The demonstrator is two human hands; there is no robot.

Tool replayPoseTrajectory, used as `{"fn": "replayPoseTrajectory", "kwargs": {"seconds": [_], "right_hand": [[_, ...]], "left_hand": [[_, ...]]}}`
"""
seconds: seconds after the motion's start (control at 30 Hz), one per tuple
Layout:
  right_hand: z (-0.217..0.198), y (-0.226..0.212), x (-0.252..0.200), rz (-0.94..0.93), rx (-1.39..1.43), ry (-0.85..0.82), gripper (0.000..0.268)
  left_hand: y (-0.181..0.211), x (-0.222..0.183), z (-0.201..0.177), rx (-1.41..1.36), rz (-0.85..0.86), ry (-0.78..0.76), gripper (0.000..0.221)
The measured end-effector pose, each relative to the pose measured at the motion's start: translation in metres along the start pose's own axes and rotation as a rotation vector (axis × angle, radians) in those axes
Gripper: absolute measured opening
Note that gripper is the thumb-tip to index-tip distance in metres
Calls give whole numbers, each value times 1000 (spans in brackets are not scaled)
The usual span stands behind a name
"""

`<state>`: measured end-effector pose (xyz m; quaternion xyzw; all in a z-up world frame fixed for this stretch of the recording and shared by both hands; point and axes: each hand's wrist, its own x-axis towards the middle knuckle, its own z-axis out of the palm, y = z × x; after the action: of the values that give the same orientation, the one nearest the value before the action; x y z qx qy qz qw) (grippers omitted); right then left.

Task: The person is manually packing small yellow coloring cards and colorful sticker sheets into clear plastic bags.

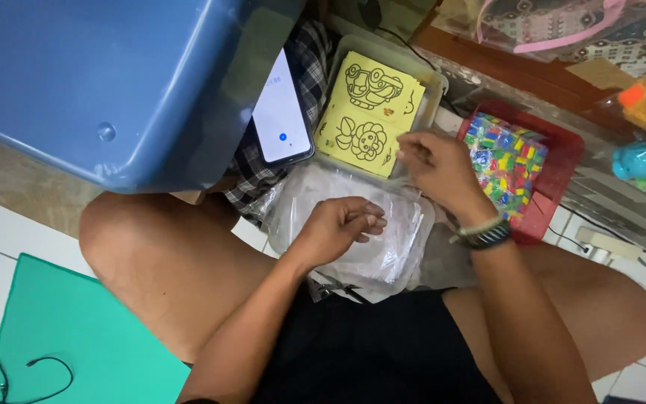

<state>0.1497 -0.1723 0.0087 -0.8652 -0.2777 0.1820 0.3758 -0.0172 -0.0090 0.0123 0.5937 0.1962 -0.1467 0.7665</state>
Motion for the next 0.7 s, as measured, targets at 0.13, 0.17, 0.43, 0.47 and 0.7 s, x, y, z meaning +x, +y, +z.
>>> {"fn": "replayPoseTrajectory", "kwargs": {"seconds": [0.13,0.17,0.43,0.47,0.7], "right_hand": [[33,33,29,-281,-337,76,24],[34,35,36,-279,-342,76,24],[17,45,81,-276,-639,-146,52],[15,47,84,-282,-637,-150,52],[18,60,98,-335,-771,-109,42]], "left_hand": [[10,-2,-9,29,0,-53,21],[9,-2,-10,26,2,-57,21],[1,1,-8,15,-25,-106,19],[1,0,-7,13,-26,-99,19],[-4,-1,-7,-45,7,-151,17]]}}
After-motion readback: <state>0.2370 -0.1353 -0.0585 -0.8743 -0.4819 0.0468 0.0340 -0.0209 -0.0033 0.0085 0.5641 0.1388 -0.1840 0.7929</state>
